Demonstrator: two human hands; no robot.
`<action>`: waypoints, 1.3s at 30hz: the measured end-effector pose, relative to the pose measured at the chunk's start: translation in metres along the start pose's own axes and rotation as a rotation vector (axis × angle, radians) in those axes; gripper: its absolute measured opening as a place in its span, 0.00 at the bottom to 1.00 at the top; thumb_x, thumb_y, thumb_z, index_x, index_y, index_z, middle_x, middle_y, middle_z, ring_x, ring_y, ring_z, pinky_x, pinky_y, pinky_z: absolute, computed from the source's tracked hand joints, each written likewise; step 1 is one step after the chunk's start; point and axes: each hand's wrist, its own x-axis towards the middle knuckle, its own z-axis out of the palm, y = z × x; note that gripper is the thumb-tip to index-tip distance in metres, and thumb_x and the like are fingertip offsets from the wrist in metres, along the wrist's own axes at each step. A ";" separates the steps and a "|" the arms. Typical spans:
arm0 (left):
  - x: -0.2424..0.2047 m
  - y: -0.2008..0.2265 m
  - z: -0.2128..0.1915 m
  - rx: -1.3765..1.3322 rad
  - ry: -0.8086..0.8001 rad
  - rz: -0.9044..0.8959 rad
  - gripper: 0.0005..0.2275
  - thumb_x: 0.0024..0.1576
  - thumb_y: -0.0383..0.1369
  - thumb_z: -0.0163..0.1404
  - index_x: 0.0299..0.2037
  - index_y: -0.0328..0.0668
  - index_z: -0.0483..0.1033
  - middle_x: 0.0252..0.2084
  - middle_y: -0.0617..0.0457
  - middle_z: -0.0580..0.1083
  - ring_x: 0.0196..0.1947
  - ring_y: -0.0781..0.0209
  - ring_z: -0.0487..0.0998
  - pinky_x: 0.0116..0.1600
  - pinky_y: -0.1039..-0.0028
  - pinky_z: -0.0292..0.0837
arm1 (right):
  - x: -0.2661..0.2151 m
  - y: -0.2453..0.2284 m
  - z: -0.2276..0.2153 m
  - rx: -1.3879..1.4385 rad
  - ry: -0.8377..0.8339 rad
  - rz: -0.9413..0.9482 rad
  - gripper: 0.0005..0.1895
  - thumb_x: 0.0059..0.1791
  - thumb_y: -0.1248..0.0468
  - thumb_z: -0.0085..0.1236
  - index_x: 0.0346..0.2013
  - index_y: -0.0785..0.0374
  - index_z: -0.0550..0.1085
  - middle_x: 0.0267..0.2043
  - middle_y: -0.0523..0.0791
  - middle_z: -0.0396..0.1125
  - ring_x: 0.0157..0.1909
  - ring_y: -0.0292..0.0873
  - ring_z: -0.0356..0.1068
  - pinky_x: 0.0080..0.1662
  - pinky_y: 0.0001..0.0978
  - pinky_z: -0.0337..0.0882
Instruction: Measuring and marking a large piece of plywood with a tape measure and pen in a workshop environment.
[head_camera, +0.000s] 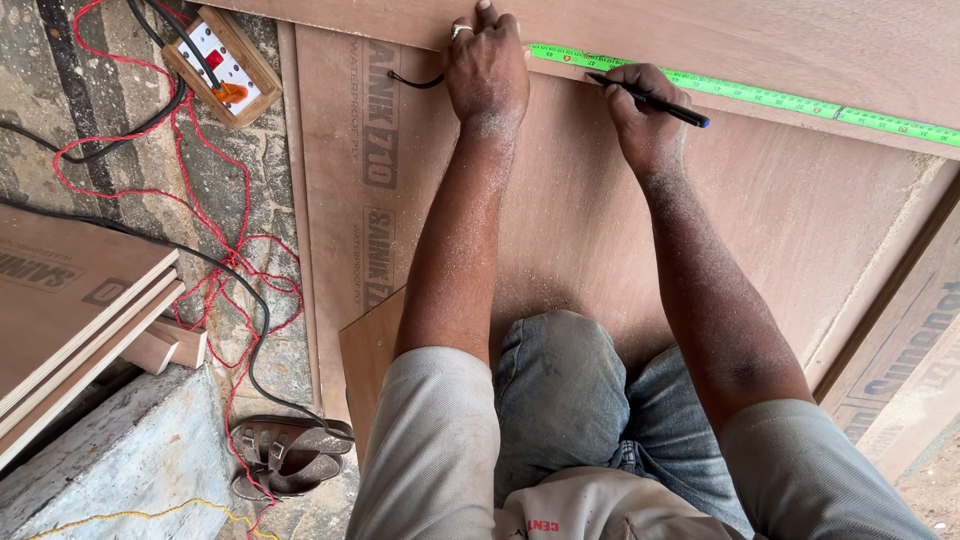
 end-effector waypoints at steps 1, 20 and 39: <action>-0.001 0.001 -0.005 0.000 0.000 -0.001 0.13 0.56 0.36 0.58 0.48 0.40 0.76 0.54 0.41 0.78 0.54 0.43 0.77 0.54 0.54 0.75 | -0.001 0.001 0.000 0.000 -0.001 0.000 0.03 0.56 0.71 0.53 0.43 0.65 0.75 0.41 0.43 0.73 0.42 0.33 0.71 0.48 0.27 0.74; -0.001 0.001 -0.003 -0.011 0.002 -0.002 0.13 0.56 0.36 0.58 0.47 0.42 0.77 0.54 0.45 0.78 0.59 0.45 0.74 0.61 0.56 0.71 | -0.026 0.013 -0.008 0.025 0.002 -0.005 0.05 0.54 0.70 0.55 0.43 0.65 0.77 0.46 0.46 0.76 0.47 0.35 0.75 0.52 0.31 0.77; 0.004 -0.006 -0.082 -0.026 -0.390 0.225 0.07 0.62 0.40 0.52 0.46 0.57 0.82 0.47 0.50 0.80 0.47 0.43 0.79 0.50 0.51 0.75 | -0.256 -0.015 -0.125 -0.467 -0.277 0.055 0.13 0.46 0.63 0.59 0.45 0.60 0.78 0.46 0.50 0.75 0.52 0.53 0.74 0.54 0.47 0.73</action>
